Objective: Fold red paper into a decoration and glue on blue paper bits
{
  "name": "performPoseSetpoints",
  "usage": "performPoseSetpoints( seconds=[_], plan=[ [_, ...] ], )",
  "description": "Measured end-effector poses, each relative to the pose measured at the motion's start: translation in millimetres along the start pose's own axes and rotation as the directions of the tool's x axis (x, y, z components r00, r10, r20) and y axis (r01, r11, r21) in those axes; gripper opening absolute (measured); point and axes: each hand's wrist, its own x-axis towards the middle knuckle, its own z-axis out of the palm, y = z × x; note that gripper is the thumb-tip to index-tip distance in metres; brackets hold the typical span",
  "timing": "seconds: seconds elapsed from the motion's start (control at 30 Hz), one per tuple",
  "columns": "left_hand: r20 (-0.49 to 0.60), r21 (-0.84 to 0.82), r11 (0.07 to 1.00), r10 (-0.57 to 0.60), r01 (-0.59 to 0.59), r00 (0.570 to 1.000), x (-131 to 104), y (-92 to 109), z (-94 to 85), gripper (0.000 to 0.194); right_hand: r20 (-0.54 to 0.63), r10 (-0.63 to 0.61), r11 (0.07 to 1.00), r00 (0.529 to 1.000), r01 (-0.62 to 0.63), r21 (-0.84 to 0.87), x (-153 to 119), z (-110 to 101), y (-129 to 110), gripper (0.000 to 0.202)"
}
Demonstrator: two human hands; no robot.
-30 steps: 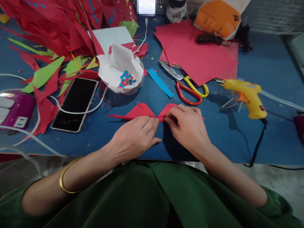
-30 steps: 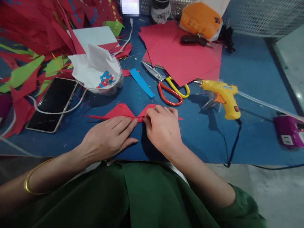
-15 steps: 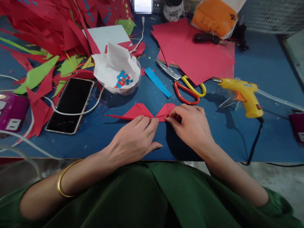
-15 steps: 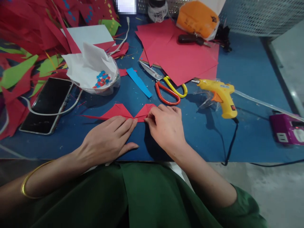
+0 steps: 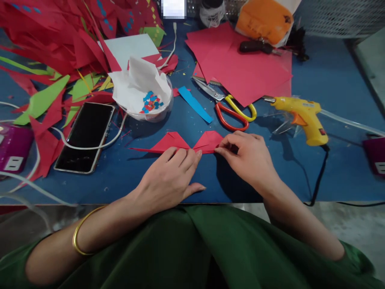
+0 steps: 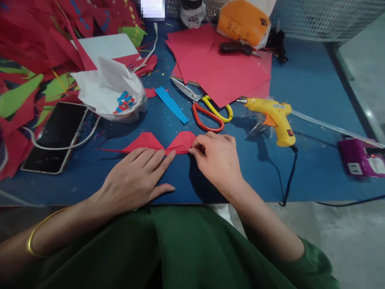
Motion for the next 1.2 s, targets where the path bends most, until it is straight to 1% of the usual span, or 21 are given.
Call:
performPoseSetpoints(
  seconds=[0.1,0.3,0.5,0.6,0.73,0.9,1.0,1.07,1.13,1.2],
  plan=[
    [-0.021,-0.028,0.999,-0.02,0.019,1.0,0,1,0.0,0.072,0.001,0.026,1.0,1.0,-0.026,0.008,0,-3,4,0.009],
    [-0.041,-0.085,0.996,-0.025,0.021,0.999,2,4,3.8,0.075,0.004,0.012,0.998,1.0,-0.012,-0.057,1,-3,2,0.01],
    [-0.031,-0.114,0.993,-0.04,0.037,0.999,0,4,5.4,0.079,-0.033,0.075,0.997,0.997,-0.075,-0.012,-1,-6,10,0.015],
    [-0.025,-0.107,0.994,-0.031,0.029,0.999,0,4,4.8,0.076,-0.048,0.085,0.996,0.995,-0.085,0.006,-2,-9,15,0.016],
    [-0.049,-0.094,0.995,-0.03,0.025,0.998,1,5,4.6,0.067,-0.07,0.103,0.995,0.992,-0.101,0.023,-6,-11,21,0.016],
    [-0.037,-0.086,0.995,-0.044,0.041,0.998,2,5,4.4,0.063,-0.085,0.194,0.981,0.977,-0.192,0.021,-9,-15,35,0.015],
    [-0.035,-0.089,0.995,-0.045,0.042,0.998,2,5,4.7,0.063,-0.082,0.219,0.975,0.972,-0.221,-0.012,-13,-19,40,0.014],
    [-0.039,-0.091,0.995,-0.051,0.047,0.998,2,4,5.3,0.063,-0.125,0.202,0.973,0.971,-0.213,-0.084,-19,-22,38,0.013],
    [-0.047,-0.097,0.994,-0.052,0.047,0.998,1,4,6.0,0.064,-0.25,0.153,0.96,0.956,-0.204,-0.191,-27,-24,29,0.012],
    [-0.052,-0.101,0.994,-0.051,0.045,0.997,2,4,6.6,0.064,-0.378,0.047,0.951,0.925,-0.157,-0.267,-37,-22,16,0.017]
  ],
)
